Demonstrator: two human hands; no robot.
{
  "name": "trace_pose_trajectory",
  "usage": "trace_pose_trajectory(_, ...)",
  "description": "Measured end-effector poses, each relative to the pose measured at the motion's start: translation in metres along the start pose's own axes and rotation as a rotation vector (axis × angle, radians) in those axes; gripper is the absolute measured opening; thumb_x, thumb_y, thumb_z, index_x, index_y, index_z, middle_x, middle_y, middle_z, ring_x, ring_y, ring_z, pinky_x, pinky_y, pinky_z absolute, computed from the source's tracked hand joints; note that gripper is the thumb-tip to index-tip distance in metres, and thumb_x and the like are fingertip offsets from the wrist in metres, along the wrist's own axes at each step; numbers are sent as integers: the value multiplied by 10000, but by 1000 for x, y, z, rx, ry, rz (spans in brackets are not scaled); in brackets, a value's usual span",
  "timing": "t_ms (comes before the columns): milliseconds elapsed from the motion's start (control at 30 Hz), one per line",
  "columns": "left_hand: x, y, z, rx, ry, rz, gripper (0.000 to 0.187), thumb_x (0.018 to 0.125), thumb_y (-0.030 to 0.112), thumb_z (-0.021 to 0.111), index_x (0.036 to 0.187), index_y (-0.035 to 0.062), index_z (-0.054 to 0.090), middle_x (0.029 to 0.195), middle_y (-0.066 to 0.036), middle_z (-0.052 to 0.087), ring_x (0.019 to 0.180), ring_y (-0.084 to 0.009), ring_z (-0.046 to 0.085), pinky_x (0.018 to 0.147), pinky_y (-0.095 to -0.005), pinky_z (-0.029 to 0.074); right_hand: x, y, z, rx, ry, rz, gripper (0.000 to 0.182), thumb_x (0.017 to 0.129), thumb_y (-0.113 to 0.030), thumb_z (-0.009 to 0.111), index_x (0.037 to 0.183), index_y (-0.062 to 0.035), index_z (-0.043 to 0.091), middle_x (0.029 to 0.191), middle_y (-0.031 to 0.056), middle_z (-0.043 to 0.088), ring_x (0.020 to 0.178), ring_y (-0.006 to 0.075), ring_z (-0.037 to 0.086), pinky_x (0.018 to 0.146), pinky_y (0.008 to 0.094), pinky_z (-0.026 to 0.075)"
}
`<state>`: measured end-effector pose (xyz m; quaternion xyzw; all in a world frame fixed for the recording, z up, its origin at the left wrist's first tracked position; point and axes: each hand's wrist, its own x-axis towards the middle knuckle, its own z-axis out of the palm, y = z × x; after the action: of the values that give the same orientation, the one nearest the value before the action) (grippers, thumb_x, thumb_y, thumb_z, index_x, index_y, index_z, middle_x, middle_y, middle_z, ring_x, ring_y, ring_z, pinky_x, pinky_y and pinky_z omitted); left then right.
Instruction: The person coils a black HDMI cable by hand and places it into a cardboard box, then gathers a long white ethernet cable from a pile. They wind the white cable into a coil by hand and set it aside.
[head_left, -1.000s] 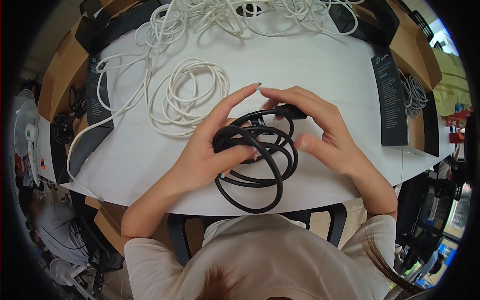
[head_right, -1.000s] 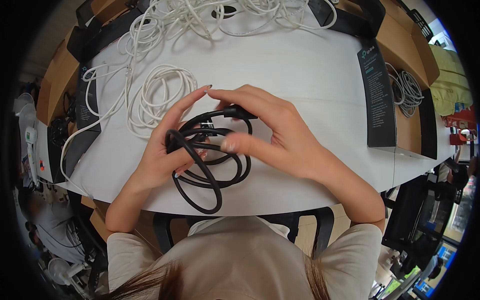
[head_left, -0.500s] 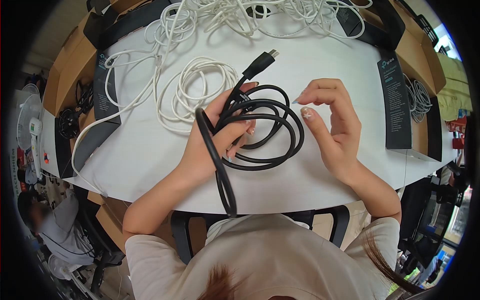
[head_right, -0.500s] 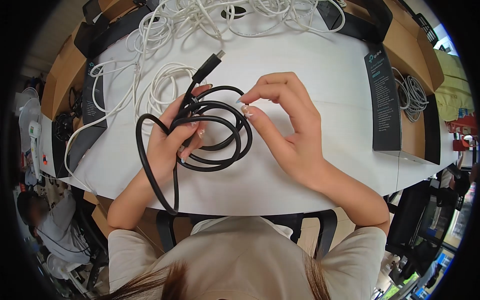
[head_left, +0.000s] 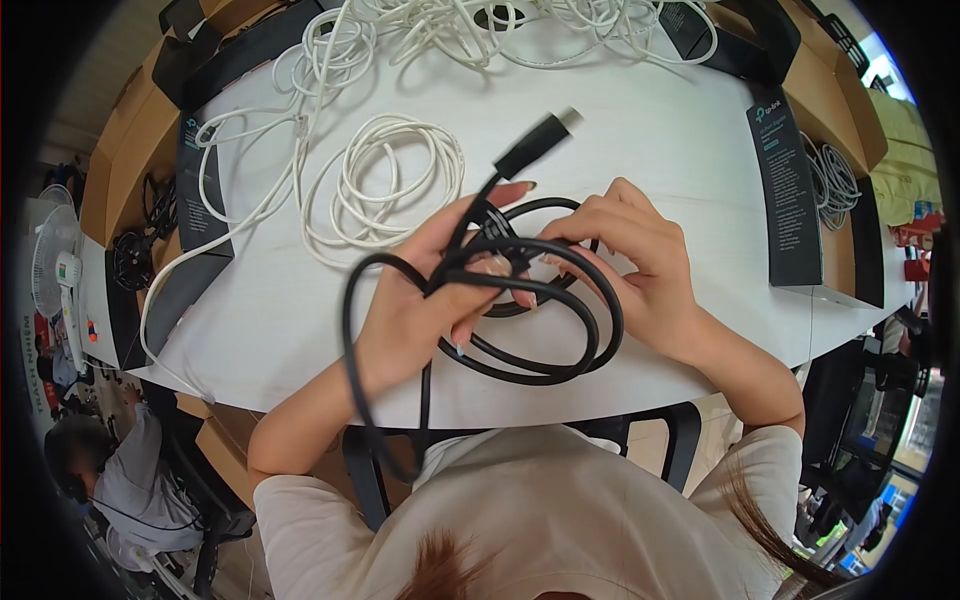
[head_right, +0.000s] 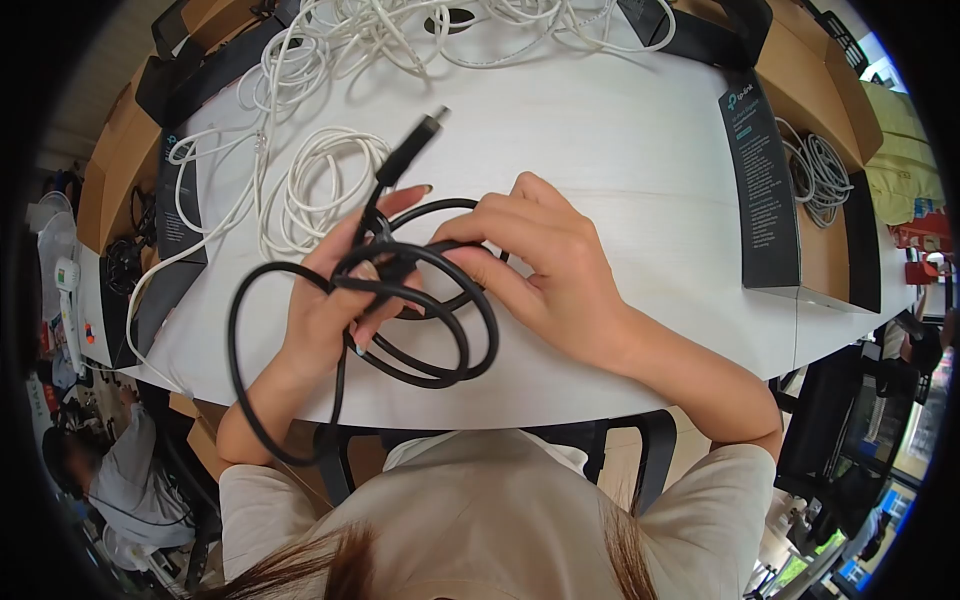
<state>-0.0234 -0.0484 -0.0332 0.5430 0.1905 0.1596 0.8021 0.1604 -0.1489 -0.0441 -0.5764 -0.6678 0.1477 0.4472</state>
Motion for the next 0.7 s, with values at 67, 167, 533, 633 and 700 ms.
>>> trace_pose_trajectory(67,3,-12,-5,4,17,83,608,875,257,530,1358,-41,311,828,-82,610,515,-35,465,448,-153,325,-1,3,2,95,37,62,118,772,-41,656,889,-51,670,746,26,617,653,168,454,582,270,382)
trace_pose_trajectory(167,6,-17,-1,35,84,120,688,887,391,548,1349,-63,316,758,-69,597,428,-9,384,434,-149,292,-2,5,3,271,78,196,95,839,-58,611,912,-9,646,766,25,617,737,115,527,621,239,423)
trace_pose_trajectory(533,7,-20,-17,-91,170,154,317,955,144,433,1198,-56,476,716,-93,587,479,-47,378,506,-203,352,-1,8,5,756,202,373,145,941,-109,495,981,14,561,800,45,604,763,93,552,694,209,417)
trace_pose_trajectory(633,7,-18,-17,-29,192,158,315,961,152,430,1197,-51,480,698,-89,588,464,-41,358,486,-207,329,-3,8,6,732,199,338,135,933,-104,510,984,8,566,911,70,605,794,103,564,714,225,438)
trace_pose_trajectory(700,7,-15,-21,-18,170,142,307,963,151,424,1191,-46,486,696,-84,590,456,-37,348,476,-204,318,-1,11,7,644,228,250,135,927,-105,521,988,6,568,1028,91,580,846,120,578,738,237,457)
